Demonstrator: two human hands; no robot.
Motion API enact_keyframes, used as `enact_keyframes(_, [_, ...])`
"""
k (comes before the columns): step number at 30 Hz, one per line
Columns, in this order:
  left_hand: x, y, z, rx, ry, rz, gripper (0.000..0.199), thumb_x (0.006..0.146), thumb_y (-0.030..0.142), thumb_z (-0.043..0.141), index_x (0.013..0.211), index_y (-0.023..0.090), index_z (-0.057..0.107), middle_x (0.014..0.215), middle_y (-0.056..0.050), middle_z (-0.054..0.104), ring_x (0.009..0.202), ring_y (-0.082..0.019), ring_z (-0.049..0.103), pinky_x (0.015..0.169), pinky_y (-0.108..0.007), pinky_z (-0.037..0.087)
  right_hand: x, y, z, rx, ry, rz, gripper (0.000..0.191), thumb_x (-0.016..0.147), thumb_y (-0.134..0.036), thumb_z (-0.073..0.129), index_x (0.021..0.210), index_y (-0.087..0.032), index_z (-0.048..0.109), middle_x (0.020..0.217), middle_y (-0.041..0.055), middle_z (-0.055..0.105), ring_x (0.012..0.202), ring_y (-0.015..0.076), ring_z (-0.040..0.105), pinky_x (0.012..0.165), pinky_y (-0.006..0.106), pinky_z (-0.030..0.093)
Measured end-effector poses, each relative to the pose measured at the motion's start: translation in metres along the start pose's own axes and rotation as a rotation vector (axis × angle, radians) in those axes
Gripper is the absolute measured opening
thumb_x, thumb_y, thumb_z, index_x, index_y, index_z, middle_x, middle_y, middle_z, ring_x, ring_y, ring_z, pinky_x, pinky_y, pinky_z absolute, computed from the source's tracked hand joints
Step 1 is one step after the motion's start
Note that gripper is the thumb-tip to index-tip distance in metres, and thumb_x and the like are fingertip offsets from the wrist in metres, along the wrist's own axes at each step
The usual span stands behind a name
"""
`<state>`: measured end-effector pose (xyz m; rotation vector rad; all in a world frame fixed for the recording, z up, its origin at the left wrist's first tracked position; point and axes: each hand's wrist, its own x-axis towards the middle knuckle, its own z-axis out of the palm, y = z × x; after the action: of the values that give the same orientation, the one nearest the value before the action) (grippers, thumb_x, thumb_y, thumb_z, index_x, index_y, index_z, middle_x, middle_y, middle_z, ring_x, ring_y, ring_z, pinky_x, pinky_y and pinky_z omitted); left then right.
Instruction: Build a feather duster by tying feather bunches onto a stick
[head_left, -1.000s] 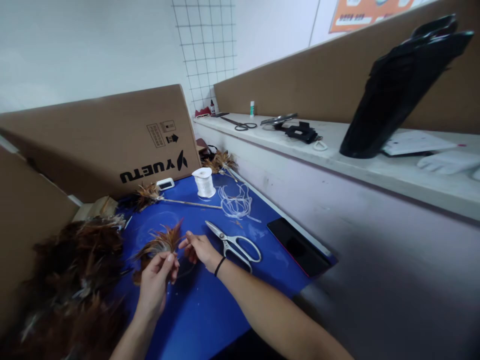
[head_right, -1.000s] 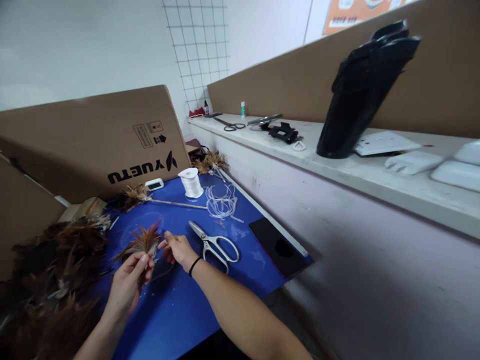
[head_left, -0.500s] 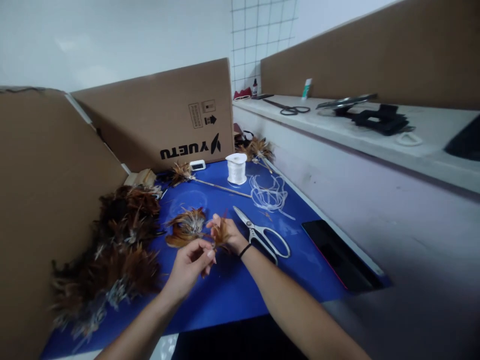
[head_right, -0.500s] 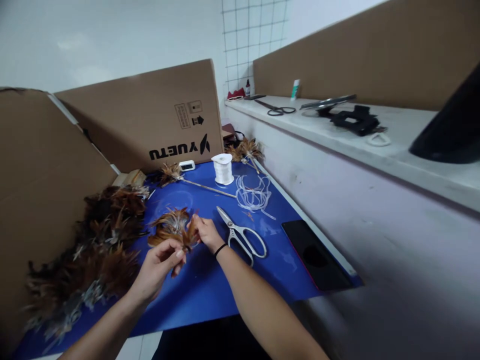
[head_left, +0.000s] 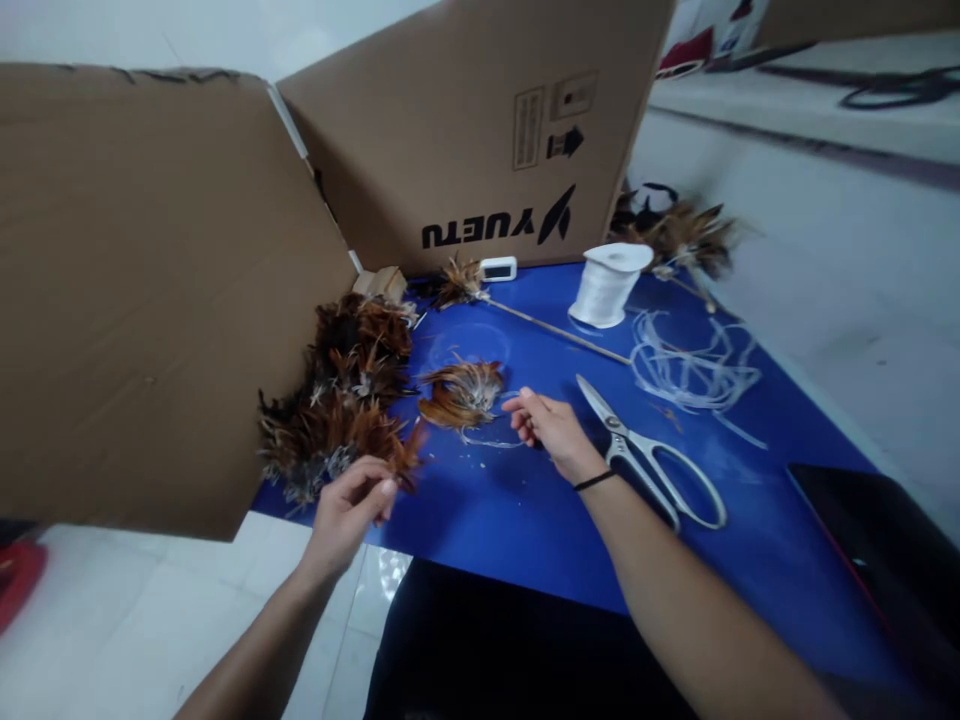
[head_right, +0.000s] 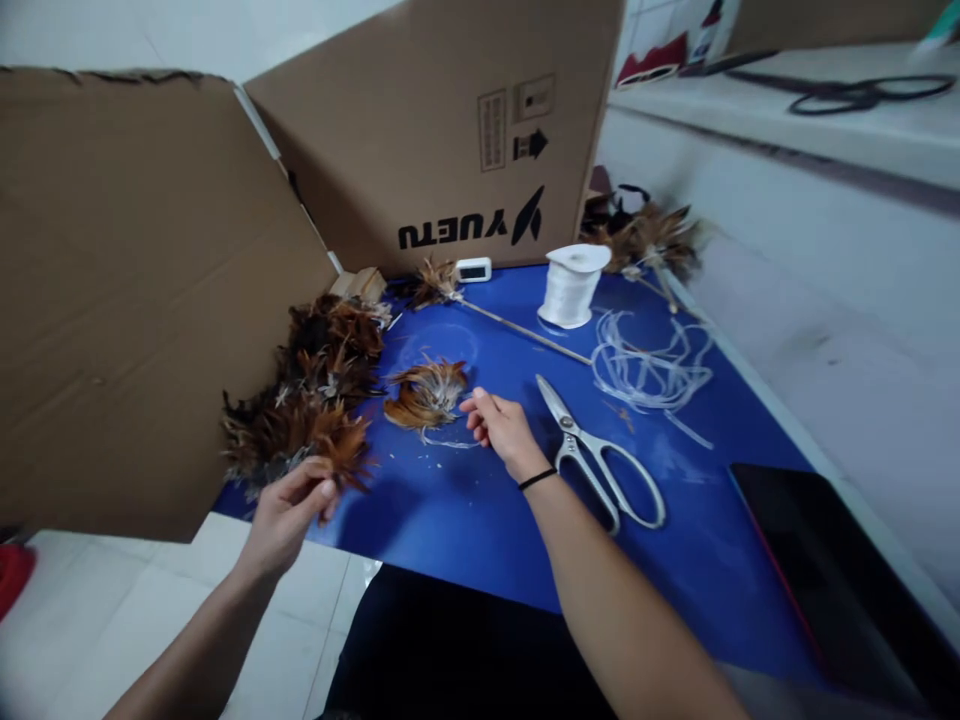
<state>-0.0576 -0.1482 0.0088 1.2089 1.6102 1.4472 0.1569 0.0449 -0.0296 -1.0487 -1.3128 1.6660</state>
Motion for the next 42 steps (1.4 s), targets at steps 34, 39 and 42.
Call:
enact_keyframes(34, [0.018,-0.037,-0.057,1.299,0.565,0.384,0.022,0.082,0.03,0.054,0.093,0.015,0.064,0.078,-0.005,0.062,0.065,-0.015,0.057,0.059,-0.025,0.041,-0.001,0.004,0.001,-0.441,-0.011,-0.22,0.026,0.083,-0.035,0.047,0.072,-0.018,0.063,0.058,-0.0009,0.058,0.048,0.009,0.049,0.051,0.022,0.037])
enact_keyframes(39, [0.027,-0.014,-0.031,1.158,0.407,0.659,0.024,0.08,0.02,0.056,0.101,0.017,0.065,0.093,-0.009,0.066,0.084,-0.019,0.061,0.079,-0.031,0.046,-0.003,0.003,0.002,-0.608,0.048,-0.37,0.017,0.079,-0.025,0.051,0.075,-0.02,0.067,0.057,-0.0012,0.058,0.054,0.0116,0.05,0.056,0.023,0.035])
enact_keyframes(42, [0.047,0.0,-0.003,1.038,0.155,0.766,0.027,0.081,0.017,0.052,0.104,0.021,0.065,0.099,-0.008,0.066,0.094,-0.021,0.06,0.089,-0.035,0.045,-0.003,0.003,0.002,-0.579,0.071,-0.384,0.017,0.078,-0.025,0.051,0.075,-0.02,0.067,0.058,-0.0008,0.06,0.054,0.0124,0.051,0.056,0.024,0.036])
